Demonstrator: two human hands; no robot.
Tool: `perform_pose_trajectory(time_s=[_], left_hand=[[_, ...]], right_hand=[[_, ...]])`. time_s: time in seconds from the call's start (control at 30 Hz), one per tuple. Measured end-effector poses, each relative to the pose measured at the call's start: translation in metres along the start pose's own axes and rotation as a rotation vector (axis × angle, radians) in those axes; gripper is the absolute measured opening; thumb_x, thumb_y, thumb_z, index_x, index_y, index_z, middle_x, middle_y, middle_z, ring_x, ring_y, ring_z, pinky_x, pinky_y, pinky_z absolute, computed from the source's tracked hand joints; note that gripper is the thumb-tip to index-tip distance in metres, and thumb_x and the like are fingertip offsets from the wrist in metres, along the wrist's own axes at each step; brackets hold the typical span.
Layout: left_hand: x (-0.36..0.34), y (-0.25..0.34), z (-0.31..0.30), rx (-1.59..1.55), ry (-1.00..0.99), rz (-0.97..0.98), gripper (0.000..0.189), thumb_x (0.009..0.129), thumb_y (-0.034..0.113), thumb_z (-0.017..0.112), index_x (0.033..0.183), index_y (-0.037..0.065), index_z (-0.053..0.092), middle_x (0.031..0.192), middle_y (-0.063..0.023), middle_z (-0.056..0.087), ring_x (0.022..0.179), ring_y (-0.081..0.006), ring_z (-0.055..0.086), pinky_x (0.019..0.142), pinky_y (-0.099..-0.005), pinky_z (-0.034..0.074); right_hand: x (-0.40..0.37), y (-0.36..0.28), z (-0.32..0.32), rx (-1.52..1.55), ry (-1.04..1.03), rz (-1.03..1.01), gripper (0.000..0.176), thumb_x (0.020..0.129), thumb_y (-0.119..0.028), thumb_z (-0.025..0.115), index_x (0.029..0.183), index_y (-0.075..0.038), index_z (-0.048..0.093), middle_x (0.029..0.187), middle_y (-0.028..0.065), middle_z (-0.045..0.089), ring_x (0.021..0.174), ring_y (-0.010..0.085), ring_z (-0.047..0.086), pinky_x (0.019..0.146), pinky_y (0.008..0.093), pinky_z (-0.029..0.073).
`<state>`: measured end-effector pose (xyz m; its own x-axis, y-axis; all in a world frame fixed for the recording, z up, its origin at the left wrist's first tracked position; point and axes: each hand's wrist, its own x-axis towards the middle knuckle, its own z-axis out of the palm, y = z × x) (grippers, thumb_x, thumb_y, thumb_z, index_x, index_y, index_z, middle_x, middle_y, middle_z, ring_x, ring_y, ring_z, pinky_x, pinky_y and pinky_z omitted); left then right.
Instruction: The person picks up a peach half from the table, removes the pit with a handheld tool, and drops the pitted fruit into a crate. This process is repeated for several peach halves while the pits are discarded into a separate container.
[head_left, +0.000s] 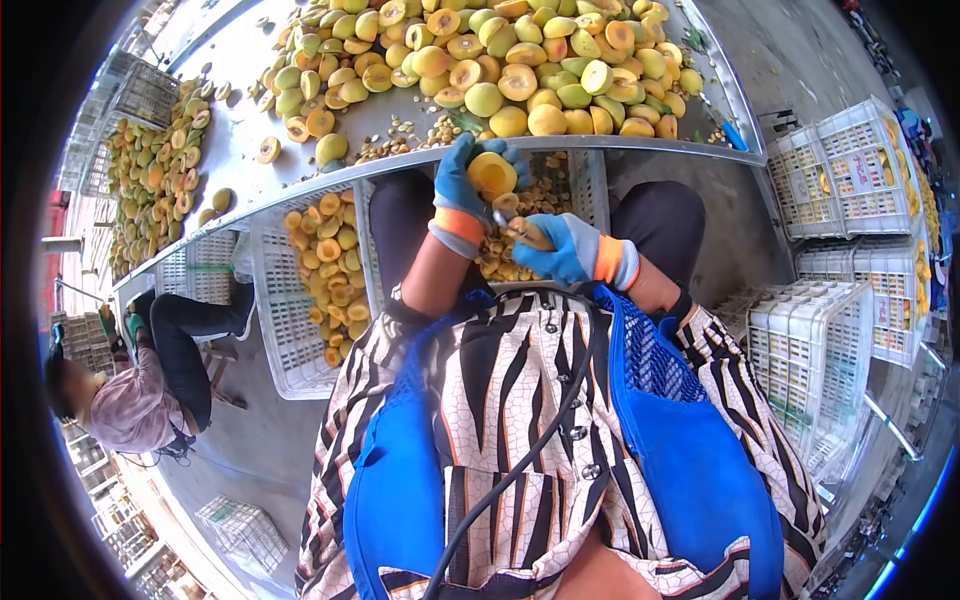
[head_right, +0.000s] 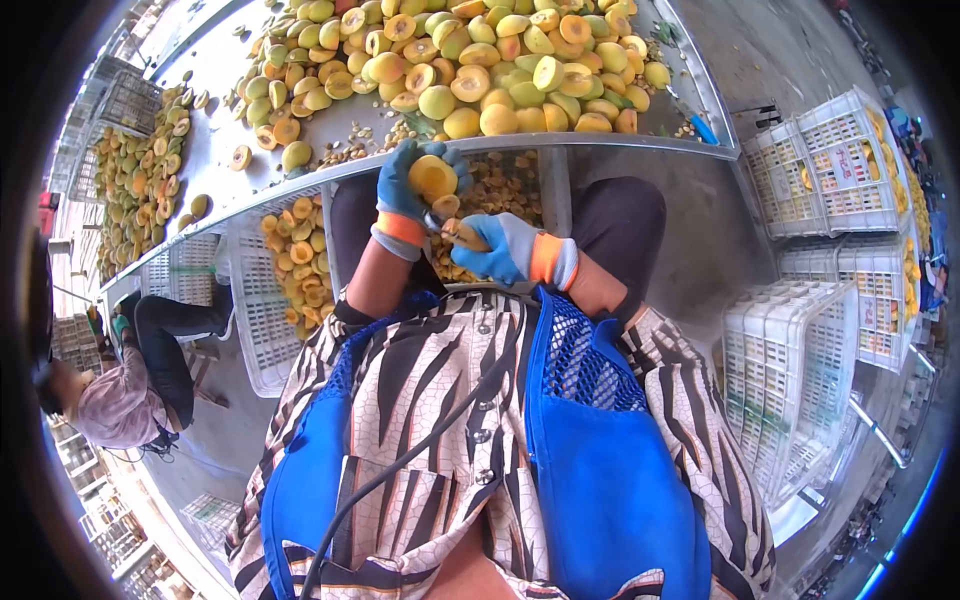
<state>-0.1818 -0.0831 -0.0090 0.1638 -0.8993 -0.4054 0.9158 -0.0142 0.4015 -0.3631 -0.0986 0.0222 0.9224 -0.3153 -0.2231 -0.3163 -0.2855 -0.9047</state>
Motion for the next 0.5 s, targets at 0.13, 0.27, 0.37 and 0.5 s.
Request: perform_pose_trajectory(time_s=[0.13, 0.27, 0.37, 0.5], left_hand=[[-0.005, 0.012, -0.010, 0.352, -0.152, 0.253, 0.053, 0.095, 0.046, 0.041, 0.090, -0.002, 0.063, 0.088, -0.0179, 0.067, 0.078, -0.0298, 0.064, 0.074, -0.0402, 0.053], [-0.011, -0.004, 0.000, 0.249, -0.145, 0.186, 0.056, 0.096, 0.047, 0.039, 0.090, -0.003, 0.063, 0.088, -0.0190, 0.067, 0.078, -0.0298, 0.064, 0.075, -0.0395, 0.053], [-0.010, -0.005, 0.006, 0.174, -0.090, 0.140, 0.054, 0.095, 0.047, 0.039, 0.086, -0.001, 0.062, 0.085, -0.0186, 0.066, 0.077, -0.0308, 0.063, 0.074, -0.0402, 0.053], [-0.010, -0.009, 0.005, 0.067, -0.164, -0.030, 0.043, 0.096, 0.041, 0.042, 0.085, 0.002, 0.058, 0.082, -0.0142, 0.061, 0.078, -0.0306, 0.059, 0.077, -0.0422, 0.050]], right_hand=[[0.012, 0.022, 0.000, -0.145, 0.413, 0.110, 0.020, 0.085, -0.022, 0.063, 0.093, -0.005, 0.056, 0.068, 0.0152, 0.061, 0.060, 0.0283, 0.063, 0.056, 0.0397, 0.047], [0.027, 0.021, 0.008, -0.334, 0.486, -0.048, 0.025, 0.083, -0.023, 0.063, 0.097, -0.004, 0.057, 0.082, 0.0256, 0.062, 0.078, 0.0441, 0.060, 0.066, 0.0487, 0.048], [0.025, 0.030, 0.009, -0.442, 0.398, -0.070, 0.028, 0.081, -0.018, 0.065, 0.101, -0.001, 0.055, 0.083, 0.0262, 0.062, 0.080, 0.0436, 0.060, 0.066, 0.0480, 0.049], [0.015, 0.028, -0.001, -0.475, 0.279, 0.039, 0.031, 0.080, -0.018, 0.065, 0.104, -0.001, 0.055, 0.084, 0.0258, 0.062, 0.079, 0.0434, 0.060, 0.067, 0.0482, 0.049]])
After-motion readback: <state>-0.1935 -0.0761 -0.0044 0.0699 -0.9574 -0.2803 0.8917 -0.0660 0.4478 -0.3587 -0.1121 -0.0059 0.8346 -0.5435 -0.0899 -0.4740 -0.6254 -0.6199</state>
